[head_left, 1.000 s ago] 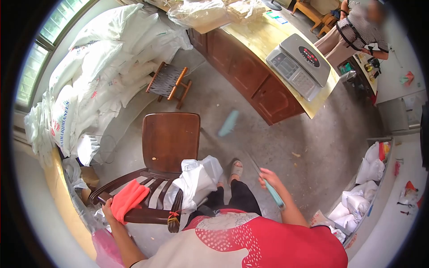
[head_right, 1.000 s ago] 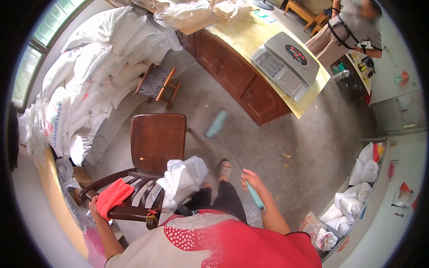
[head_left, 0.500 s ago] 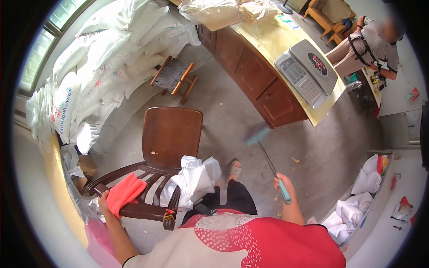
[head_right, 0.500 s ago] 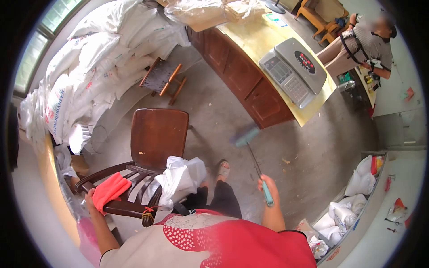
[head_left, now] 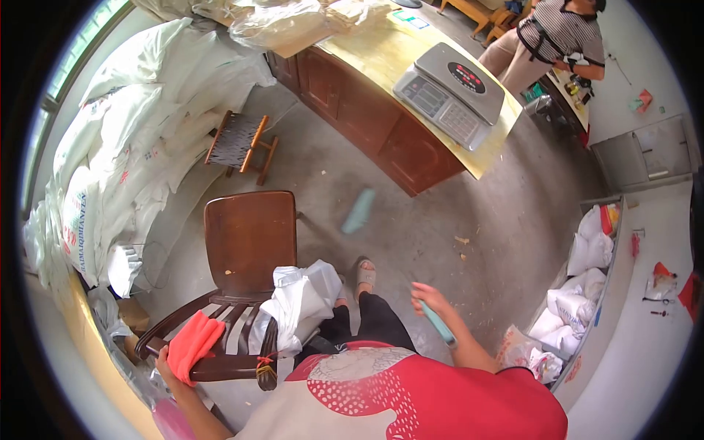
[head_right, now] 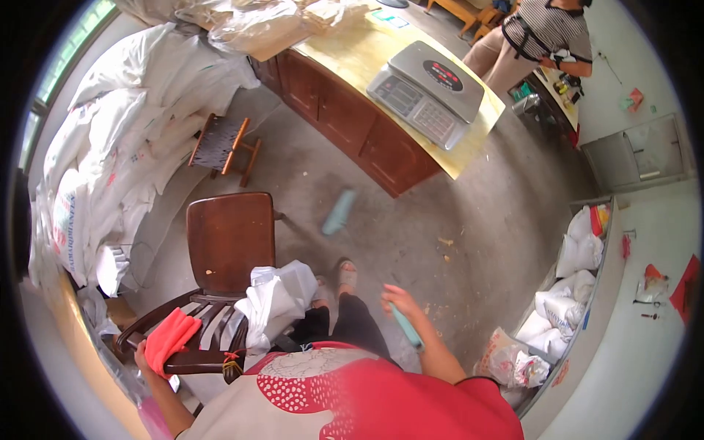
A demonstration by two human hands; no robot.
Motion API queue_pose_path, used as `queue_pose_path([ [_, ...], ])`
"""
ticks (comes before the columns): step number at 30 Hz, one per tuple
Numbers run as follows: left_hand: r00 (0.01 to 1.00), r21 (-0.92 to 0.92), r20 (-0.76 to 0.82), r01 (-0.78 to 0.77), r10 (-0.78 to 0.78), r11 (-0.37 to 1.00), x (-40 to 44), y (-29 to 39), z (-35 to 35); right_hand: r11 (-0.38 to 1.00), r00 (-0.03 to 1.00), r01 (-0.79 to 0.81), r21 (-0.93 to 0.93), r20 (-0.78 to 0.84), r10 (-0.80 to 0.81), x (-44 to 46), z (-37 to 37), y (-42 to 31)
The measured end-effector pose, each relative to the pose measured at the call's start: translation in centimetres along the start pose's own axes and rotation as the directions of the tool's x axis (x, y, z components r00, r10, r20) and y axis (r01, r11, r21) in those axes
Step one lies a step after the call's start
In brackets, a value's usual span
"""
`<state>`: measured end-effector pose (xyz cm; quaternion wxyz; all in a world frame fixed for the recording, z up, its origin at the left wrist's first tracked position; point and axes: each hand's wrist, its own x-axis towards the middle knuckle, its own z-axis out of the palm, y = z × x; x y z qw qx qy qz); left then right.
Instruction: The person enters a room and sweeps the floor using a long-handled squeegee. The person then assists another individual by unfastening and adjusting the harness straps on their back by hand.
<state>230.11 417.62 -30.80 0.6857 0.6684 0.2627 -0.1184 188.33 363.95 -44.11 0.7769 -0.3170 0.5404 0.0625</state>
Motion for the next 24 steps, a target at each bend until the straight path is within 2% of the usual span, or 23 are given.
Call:
queue_pose_path([
  [2,0.991,-0.045,0.097,0.099,-0.094,0.994,1.2,-0.5,-1.4,1.000,0.975,-0.008,-0.015,0.222,0.011,4.6,3.5,-0.7],
  [5,0.958,-0.099,0.212,0.217,-0.192,0.971,3.5,-1.4,-4.2,0.996,0.961,-0.086,-0.020,0.261,0.088,10.7,7.8,-1.3],
  [7,0.907,-0.120,0.323,0.322,-0.270,0.939,4.2,-1.6,-4.9,0.990,0.979,-0.105,-0.098,0.166,0.120,11.6,7.5,-2.0],
  [10,0.880,-0.103,0.329,0.394,-0.342,0.913,-1.0,0.9,0.7,0.998,0.994,-0.041,0.043,0.106,0.037,10.1,0.6,-0.9],
  [11,0.880,-0.112,0.328,0.397,-0.343,0.911,-1.4,1.5,1.0,0.996,0.997,-0.033,0.077,0.066,0.028,8.2,-1.6,-0.3],
  [13,0.910,-0.068,0.227,0.370,-0.347,0.927,-1.9,1.8,1.5,0.994,1.000,0.006,0.110,0.028,-0.009,5.6,-7.2,1.2],
  [15,0.918,-0.079,0.227,0.351,-0.326,0.933,-1.7,1.5,1.3,0.980,0.989,0.012,0.197,-0.144,0.017,2.4,-10.9,1.7],
  [18,0.914,-0.105,0.254,0.351,-0.316,0.931,0.7,0.2,-1.2,0.991,0.976,0.012,0.130,-0.217,0.016,0.0,-14.7,1.6],
  [20,0.913,-0.140,0.295,0.333,-0.282,0.932,1.2,-0.2,-1.0,0.995,0.819,-0.076,-0.060,-0.573,0.028,-0.2,-15.2,0.6],
  [21,0.919,-0.134,0.268,0.332,-0.288,0.934,-0.2,0.5,0.0,0.997,0.823,-0.057,-0.056,-0.568,0.015,-0.3,-15.8,0.0],
  [23,0.911,-0.126,0.309,0.322,-0.272,0.938,-3.4,1.4,2.5,0.987,0.812,-0.017,0.157,-0.574,0.106,-1.1,-17.1,-0.7],
  [24,0.899,-0.112,0.344,0.326,-0.272,0.939,-4.9,1.8,3.9,0.985,0.815,-0.007,0.171,-0.570,0.105,-1.8,-17.1,-1.0],
])
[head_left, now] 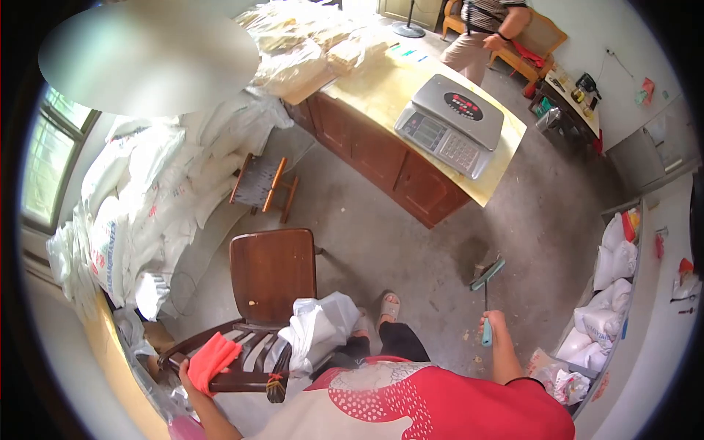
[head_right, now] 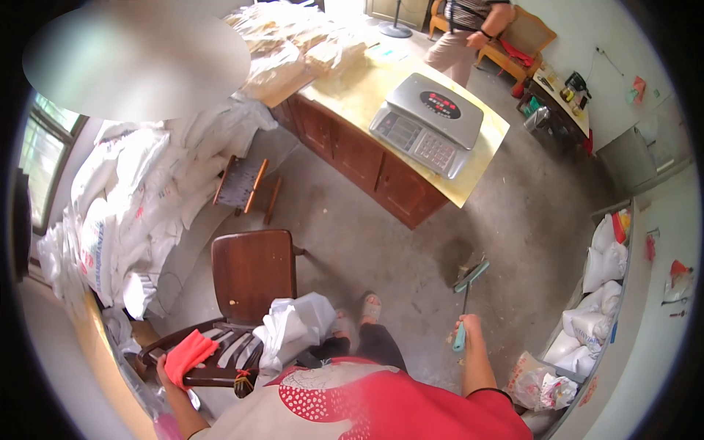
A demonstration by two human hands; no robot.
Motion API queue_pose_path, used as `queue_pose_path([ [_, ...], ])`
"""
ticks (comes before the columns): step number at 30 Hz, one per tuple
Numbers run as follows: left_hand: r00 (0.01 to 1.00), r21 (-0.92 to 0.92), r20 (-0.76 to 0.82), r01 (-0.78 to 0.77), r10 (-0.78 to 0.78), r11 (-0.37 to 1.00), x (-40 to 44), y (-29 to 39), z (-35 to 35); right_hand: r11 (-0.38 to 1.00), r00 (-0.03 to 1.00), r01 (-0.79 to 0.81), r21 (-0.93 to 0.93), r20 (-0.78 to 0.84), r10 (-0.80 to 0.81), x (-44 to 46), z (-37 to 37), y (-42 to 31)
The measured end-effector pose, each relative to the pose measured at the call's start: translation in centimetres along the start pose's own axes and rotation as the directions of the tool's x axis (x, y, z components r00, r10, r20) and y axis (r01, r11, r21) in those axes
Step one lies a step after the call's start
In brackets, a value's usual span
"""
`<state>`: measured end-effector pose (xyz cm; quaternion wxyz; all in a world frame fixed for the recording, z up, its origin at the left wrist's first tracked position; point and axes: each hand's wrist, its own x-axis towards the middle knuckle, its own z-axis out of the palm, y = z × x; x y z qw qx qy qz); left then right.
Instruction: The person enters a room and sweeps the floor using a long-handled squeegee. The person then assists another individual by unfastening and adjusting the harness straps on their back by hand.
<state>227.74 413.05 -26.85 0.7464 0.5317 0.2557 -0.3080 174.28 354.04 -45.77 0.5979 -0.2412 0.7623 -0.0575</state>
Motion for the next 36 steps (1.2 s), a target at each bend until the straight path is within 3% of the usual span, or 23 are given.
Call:
queue_pose_path([
  [1,0.978,0.085,0.209,-0.001,-0.017,0.996,-1.0,-0.3,1.3,0.998,0.999,0.044,-0.042,0.016,-0.044,-0.7,-0.5,-0.4],
  [4,0.940,0.005,0.317,-0.133,0.125,0.991,-2.6,-2.8,4.4,0.993,0.991,0.109,-0.048,0.083,-0.105,-1.8,-0.8,0.1],
  [6,0.957,-0.080,0.204,-0.193,0.205,0.978,-3.1,-4.5,5.0,0.990,0.982,0.137,-0.015,0.134,-0.134,-2.4,0.2,-0.6],
  [7,0.972,-0.168,0.080,-0.205,0.221,0.964,-3.1,-5.1,4.6,0.994,0.965,0.111,-0.014,0.240,-0.104,-2.9,0.9,-1.4],
  [10,0.953,-0.127,-0.100,-0.298,0.287,0.946,-2.4,-7.0,2.7,0.998,0.888,0.024,0.057,0.457,-0.048,-1.6,2.5,-2.9],
  [11,0.952,-0.119,-0.089,-0.303,0.294,0.946,-1.8,-7.7,2.0,0.994,0.828,-0.035,0.101,0.560,-0.028,-0.5,2.7,-3.4],
  [13,0.936,-0.125,-0.155,-0.335,0.316,0.934,-1.3,-8.5,1.8,0.999,0.815,-0.021,0.037,0.579,-0.004,2.3,2.9,-4.3],
  [16,0.953,-0.147,-0.132,-0.290,0.272,0.946,-2.9,-10.1,5.5,0.998,0.811,0.015,-0.055,0.585,0.020,4.5,1.2,-5.1],
  [18,0.946,-0.105,-0.126,-0.311,0.297,0.945,-3.5,-11.0,6.2,0.996,0.811,0.036,-0.078,0.585,0.017,5.8,-0.5,-5.6],
  [20,0.863,0.108,-0.052,-0.495,0.502,0.862,-3.3,-12.3,5.9,0.994,0.876,0.067,-0.088,0.482,-0.016,6.9,-2.5,-6.2],
  [24,0.624,0.470,0.173,-0.732,0.762,0.493,-3.7,-14.5,3.9,0.988,0.850,0.079,-0.130,0.526,0.001,8.4,-4.8,-8.8],
  [25,0.966,-0.006,-0.156,-0.208,0.205,0.978,-3.6,-11.9,6.7,0.989,0.849,0.062,-0.137,0.528,0.020,8.7,-4.8,-9.3],
  [26,0.952,-0.106,-0.196,-0.257,0.234,0.961,-0.3,-12.5,1.3,0.988,0.847,0.046,-0.150,0.530,0.041,8.8,-4.8,-9.5],
  [27,0.955,-0.067,-0.202,-0.235,0.217,0.970,-2.9,-12.4,6.3,0.982,0.839,0.055,-0.182,0.541,0.053,8.7,-4.7,-9.7],
  [31,0.926,-0.189,-0.304,-0.287,0.222,0.939,-0.8,-13.5,4.7,0.971,0.813,0.100,-0.217,0.580,0.046,8.3,-4.5,-9.5],
  [33,0.944,-0.193,-0.273,-0.241,0.184,0.951,-2.3,-14.1,8.6,0.967,0.799,0.102,-0.232,0.598,0.059,7.5,-4.7,-10.4],
  [36,0.941,-0.172,-0.212,-0.300,0.262,0.938,-2.3,-16.3,11.6,0.976,0.831,0.078,-0.206,0.554,0.050,6.1,-5.0,-10.5],
])
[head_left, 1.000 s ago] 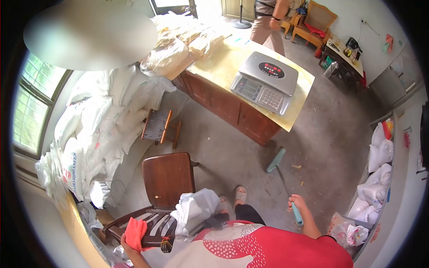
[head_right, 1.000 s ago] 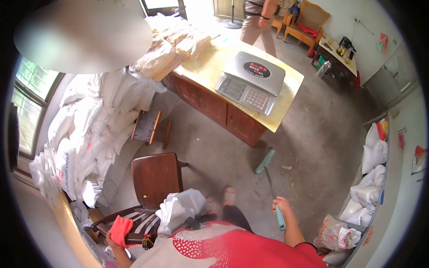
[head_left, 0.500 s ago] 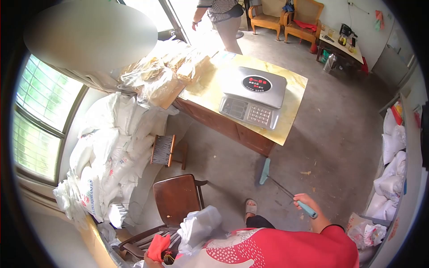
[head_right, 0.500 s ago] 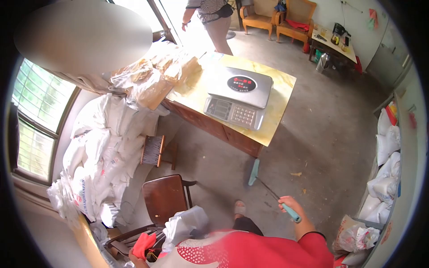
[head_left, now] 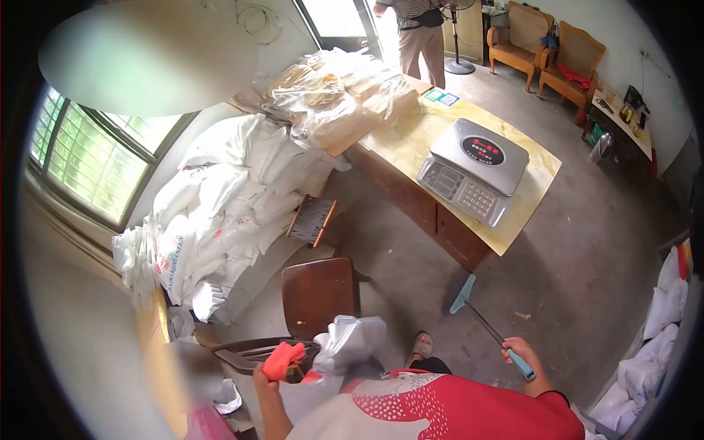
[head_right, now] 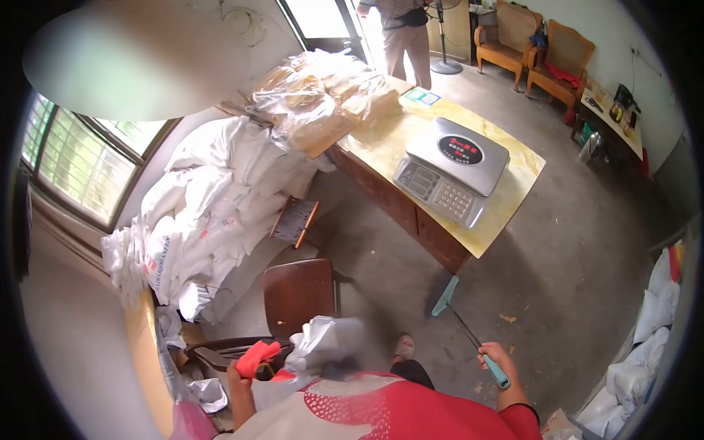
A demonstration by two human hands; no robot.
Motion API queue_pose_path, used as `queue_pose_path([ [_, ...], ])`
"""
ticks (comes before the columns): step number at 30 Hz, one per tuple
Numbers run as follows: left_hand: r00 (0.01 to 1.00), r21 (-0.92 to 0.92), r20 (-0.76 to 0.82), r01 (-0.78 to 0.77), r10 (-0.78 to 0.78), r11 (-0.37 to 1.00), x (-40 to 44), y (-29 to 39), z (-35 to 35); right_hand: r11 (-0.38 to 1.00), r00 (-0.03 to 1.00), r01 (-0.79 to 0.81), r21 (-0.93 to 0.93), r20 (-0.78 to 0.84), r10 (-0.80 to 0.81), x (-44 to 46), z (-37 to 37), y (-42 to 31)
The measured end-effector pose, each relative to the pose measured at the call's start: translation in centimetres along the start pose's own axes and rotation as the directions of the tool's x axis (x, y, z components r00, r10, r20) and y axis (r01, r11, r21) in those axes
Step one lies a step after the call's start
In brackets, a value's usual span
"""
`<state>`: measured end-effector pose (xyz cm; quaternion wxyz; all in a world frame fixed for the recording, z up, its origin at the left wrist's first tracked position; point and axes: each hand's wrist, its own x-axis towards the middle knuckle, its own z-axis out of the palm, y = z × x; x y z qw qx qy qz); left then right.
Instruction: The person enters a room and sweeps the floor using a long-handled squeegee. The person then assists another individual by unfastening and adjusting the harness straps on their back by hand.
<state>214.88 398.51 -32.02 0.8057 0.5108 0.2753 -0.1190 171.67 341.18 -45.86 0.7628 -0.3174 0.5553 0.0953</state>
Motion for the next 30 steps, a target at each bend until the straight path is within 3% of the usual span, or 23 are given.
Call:
queue_pose_path([
  [3,1.000,0.008,0.010,-0.005,0.005,1.000,-2.1,-2.7,3.1,1.000,0.997,0.003,0.026,0.073,-0.005,0.3,-0.9,1.0],
  [8,0.999,0.047,0.053,-0.010,0.007,0.999,-2.3,-5.5,4.2,0.994,0.998,0.044,-0.096,-0.050,-0.049,0.3,0.6,2.3],
  [13,0.976,0.089,0.217,-0.031,0.011,0.996,-0.9,-6.9,6.0,0.973,0.996,0.084,-0.216,0.012,-0.083,0.8,1.3,4.0],
  [15,0.963,0.177,0.269,-0.020,-0.029,0.984,-1.6,-7.2,9.4,0.972,0.993,0.120,-0.203,0.027,-0.117,-0.2,1.6,4.4],
  [17,0.939,0.222,0.331,0.024,-0.099,0.975,-2.1,-7.7,12.1,0.994,0.993,0.106,-0.039,-0.045,-0.108,-0.6,0.7,5.8],
  [20,0.896,0.267,0.401,0.084,-0.190,0.960,-0.5,-8.4,14.4,0.995,0.984,0.087,0.040,-0.159,-0.079,-1.4,-1.3,7.2],
  [22,0.911,0.322,0.378,0.037,-0.165,0.946,-1.0,-8.4,16.6,0.992,0.980,0.082,-0.098,-0.173,-0.098,-1.2,-2.6,9.2],
  [23,0.894,0.346,0.417,0.012,-0.165,0.938,-1.6,-8.2,17.8,0.995,0.975,0.078,-0.060,-0.202,-0.088,-1.9,-2.4,10.5],
  [24,0.872,0.375,0.443,0.030,-0.208,0.927,-2.7,-8.0,19.0,0.853,0.930,0.175,-0.493,-0.203,-0.308,-2.8,-1.3,11.3],
  [25,0.860,0.397,0.458,0.028,-0.224,0.918,-4.2,-7.5,20.1,0.531,0.867,0.183,-0.827,-0.119,-0.484,-3.8,0.0,12.1],
  [27,0.824,0.434,0.498,0.033,-0.270,0.900,-2.4,-8.2,20.9,0.724,0.841,-0.111,-0.681,-0.453,-0.297,-8.3,5.2,12.6],
  [29,0.755,0.475,0.556,0.056,-0.348,0.878,3.8,-7.9,19.5,0.684,0.785,-0.181,-0.707,-0.523,-0.333,-6.4,7.2,19.8],
  [30,0.738,0.484,0.567,0.062,-0.366,0.873,4.3,-7.8,19.9,0.730,0.770,-0.166,-0.663,-0.550,-0.323,-6.6,8.6,23.0],
])
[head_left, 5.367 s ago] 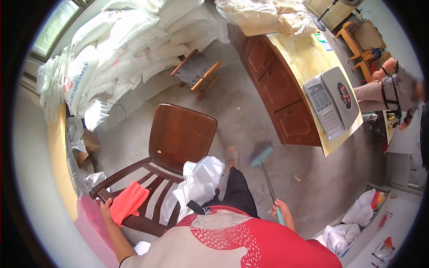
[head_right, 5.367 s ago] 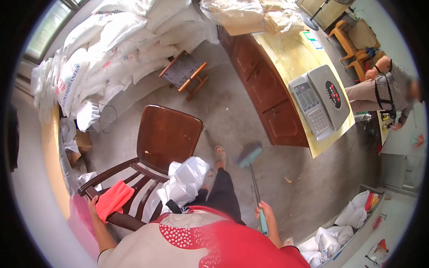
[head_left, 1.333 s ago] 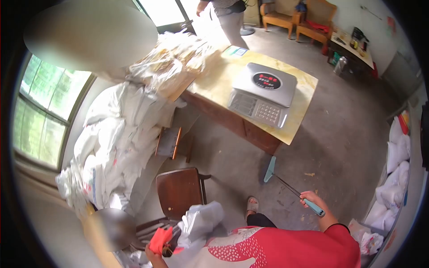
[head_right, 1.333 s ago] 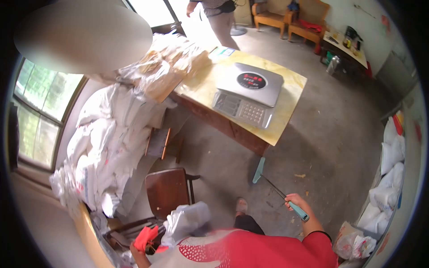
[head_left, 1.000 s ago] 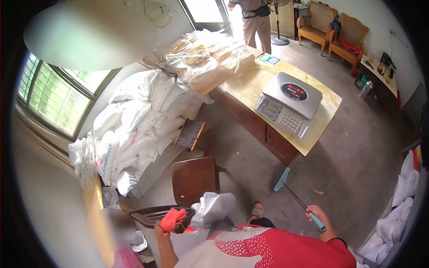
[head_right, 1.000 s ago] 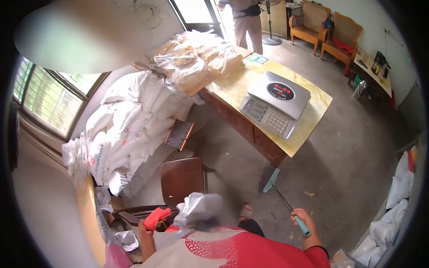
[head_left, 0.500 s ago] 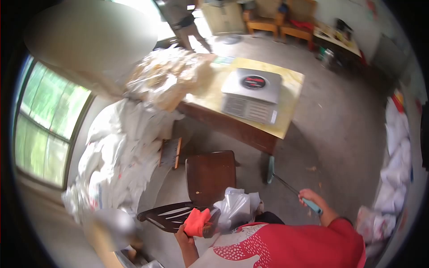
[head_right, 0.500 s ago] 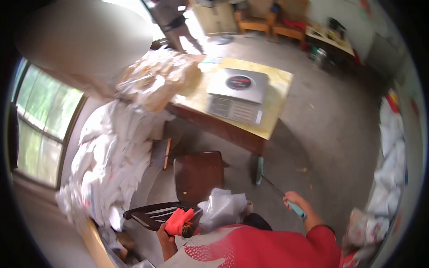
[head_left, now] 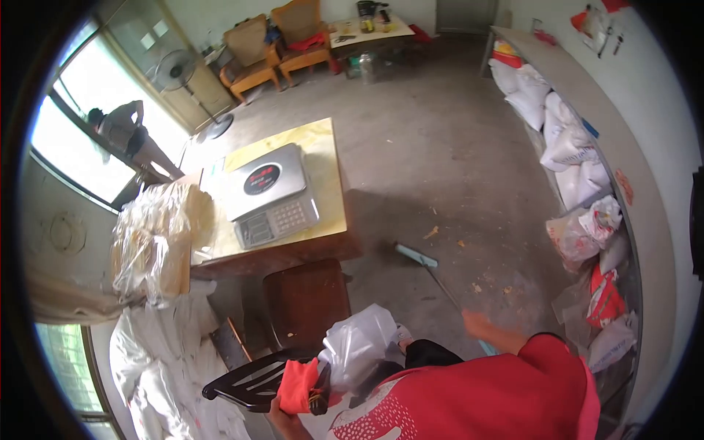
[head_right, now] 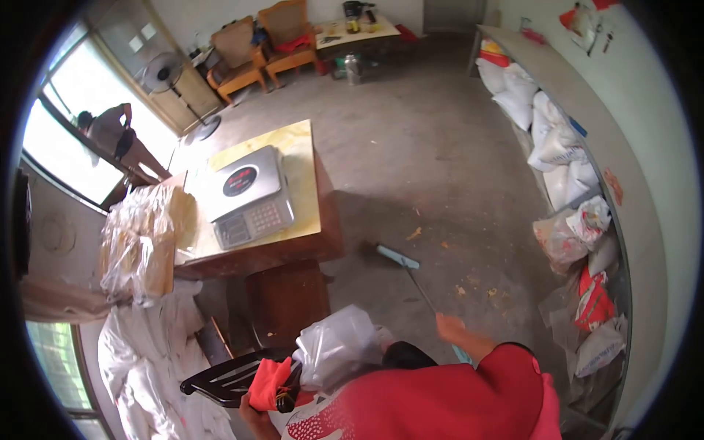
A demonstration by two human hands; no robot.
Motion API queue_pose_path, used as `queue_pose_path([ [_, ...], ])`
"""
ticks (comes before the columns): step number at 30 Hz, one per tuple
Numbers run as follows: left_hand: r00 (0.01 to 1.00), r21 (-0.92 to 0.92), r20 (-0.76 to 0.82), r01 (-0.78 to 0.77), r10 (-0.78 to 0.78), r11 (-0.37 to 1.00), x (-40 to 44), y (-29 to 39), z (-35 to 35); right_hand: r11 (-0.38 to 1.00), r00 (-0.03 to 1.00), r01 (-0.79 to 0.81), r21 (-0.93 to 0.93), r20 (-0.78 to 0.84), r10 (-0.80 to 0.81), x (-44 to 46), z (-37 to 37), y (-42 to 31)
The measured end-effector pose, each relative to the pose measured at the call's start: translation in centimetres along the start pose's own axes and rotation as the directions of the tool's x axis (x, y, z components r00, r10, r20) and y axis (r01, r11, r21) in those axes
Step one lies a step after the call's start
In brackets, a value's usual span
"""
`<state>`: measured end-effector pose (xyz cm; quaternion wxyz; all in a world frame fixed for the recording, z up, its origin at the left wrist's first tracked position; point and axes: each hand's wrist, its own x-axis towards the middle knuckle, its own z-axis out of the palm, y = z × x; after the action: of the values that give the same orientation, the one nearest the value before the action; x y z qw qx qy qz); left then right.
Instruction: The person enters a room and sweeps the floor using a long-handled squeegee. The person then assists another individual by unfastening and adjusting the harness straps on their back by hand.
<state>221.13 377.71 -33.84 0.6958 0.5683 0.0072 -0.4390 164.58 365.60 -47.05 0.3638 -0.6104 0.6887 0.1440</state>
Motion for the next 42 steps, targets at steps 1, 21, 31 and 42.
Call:
queue_pose_path([
  [1,1.000,0.058,-0.007,0.006,-0.006,0.998,0.4,0.7,0.2,0.998,1.000,-0.024,0.064,-0.014,0.025,-1.6,2.6,0.9],
  [21,0.844,0.631,0.536,-0.416,0.020,0.655,-0.1,3.7,-1.6,0.919,0.945,-0.306,0.250,-0.034,0.324,0.2,9.6,1.0],
  [31,0.856,0.741,0.008,-0.353,0.518,0.572,-8.5,0.7,3.8,0.830,0.921,-0.343,0.440,-0.016,0.389,-12.0,17.6,11.8],
  [42,0.400,0.870,0.403,-0.448,0.823,-0.208,-7.5,1.4,13.4,0.784,0.889,-0.435,0.443,0.075,0.452,-20.6,23.4,21.9],
])
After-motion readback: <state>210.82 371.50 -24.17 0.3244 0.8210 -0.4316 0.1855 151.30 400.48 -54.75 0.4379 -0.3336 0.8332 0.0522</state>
